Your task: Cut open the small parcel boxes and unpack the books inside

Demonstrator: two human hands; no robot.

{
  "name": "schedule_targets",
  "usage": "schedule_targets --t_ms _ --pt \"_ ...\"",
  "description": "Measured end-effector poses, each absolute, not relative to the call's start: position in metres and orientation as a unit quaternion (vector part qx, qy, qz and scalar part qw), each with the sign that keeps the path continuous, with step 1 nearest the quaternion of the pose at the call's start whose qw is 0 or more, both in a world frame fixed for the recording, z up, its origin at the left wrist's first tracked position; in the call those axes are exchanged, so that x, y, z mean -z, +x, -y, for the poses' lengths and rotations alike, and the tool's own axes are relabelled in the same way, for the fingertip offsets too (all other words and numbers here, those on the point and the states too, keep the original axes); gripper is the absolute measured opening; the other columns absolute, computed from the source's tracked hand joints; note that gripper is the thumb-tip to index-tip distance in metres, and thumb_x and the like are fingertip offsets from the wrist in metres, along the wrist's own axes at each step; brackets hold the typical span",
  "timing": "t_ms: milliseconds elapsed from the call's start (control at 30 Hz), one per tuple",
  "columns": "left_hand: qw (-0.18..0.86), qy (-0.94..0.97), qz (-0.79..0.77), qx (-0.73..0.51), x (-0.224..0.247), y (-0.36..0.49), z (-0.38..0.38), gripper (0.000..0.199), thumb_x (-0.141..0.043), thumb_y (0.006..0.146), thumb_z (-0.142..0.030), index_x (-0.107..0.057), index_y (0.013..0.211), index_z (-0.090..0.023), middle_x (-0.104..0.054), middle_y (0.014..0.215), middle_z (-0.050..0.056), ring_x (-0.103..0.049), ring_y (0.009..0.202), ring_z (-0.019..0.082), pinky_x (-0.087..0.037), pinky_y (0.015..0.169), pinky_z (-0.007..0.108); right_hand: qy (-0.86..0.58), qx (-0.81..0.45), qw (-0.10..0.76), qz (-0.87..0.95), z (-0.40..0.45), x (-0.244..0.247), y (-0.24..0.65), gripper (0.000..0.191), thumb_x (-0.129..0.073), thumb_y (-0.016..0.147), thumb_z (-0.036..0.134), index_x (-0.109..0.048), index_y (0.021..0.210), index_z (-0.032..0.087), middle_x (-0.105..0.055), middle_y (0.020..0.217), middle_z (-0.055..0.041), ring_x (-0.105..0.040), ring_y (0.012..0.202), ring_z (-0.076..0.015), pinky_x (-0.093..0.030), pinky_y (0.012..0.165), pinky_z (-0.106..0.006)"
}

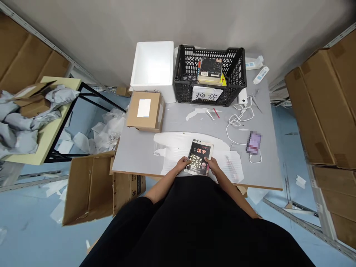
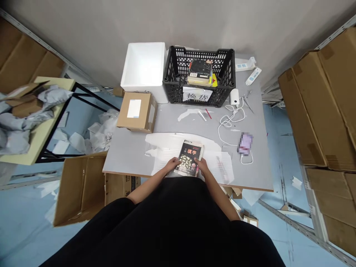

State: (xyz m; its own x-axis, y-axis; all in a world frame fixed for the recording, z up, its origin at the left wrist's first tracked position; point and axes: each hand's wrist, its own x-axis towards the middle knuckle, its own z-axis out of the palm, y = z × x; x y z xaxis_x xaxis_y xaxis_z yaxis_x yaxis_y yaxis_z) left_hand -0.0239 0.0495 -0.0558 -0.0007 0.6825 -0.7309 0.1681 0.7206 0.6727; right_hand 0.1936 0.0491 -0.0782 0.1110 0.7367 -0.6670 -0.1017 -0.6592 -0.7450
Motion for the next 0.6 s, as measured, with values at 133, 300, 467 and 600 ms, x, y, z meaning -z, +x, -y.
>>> schedule_targets --t_ms 133,300,467,600 --pt "0.638 0.291 -0.662 -0.264 0.039 -0.021 -0.066 0.045 -0.079 0.067 -0.056 -0.053 0.082 -0.023 -0.059 0.064 -0.005 -0.061 0.067 0.016 -0.047 0.069 0.027 -0.652 -0.612 0.367 0.255 -0.069 0.063 0.188 0.033 -0.072 0.075 0.048 -0.067 0.095 0.022 -0.077 0.104 -0.0095 -0.073 0.102 -0.0269 -0.058 0.092 -0.041" --pt "0.610 0.291 -0.658 -0.332 0.013 -0.010 -0.115 0.040 -0.073 0.074 -0.055 -0.050 0.087 -0.024 -0.060 0.065 -0.006 -0.060 0.065 0.014 -0.045 0.066 0.025 -0.635 -0.582 0.411 0.299 -0.122 0.029 0.179 0.049 -0.072 0.074 0.050 -0.061 0.112 0.021 -0.075 0.113 -0.0092 -0.071 0.100 -0.0241 -0.057 0.091 -0.037" --pt "0.560 0.326 -0.642 -0.409 -0.022 0.000 -0.193 0.029 -0.070 0.080 -0.043 -0.053 0.090 -0.023 -0.058 0.067 -0.005 -0.059 0.069 0.013 -0.045 0.070 0.023 -0.595 -0.517 0.482 0.383 -0.201 -0.019 0.181 0.056 -0.074 0.073 0.042 -0.058 0.121 0.020 -0.071 0.120 -0.0086 -0.067 0.105 -0.0220 -0.052 0.098 -0.035" --pt "0.549 0.349 -0.584 -0.485 -0.055 0.009 -0.265 0.026 -0.071 0.081 -0.038 -0.052 0.091 -0.022 -0.058 0.069 -0.006 -0.055 0.065 0.010 -0.042 0.067 0.021 -0.556 -0.468 0.528 0.439 -0.276 -0.054 0.191 0.053 -0.072 0.074 0.038 -0.057 0.122 0.021 -0.070 0.116 -0.0055 -0.065 0.105 -0.0209 -0.050 0.100 -0.038"
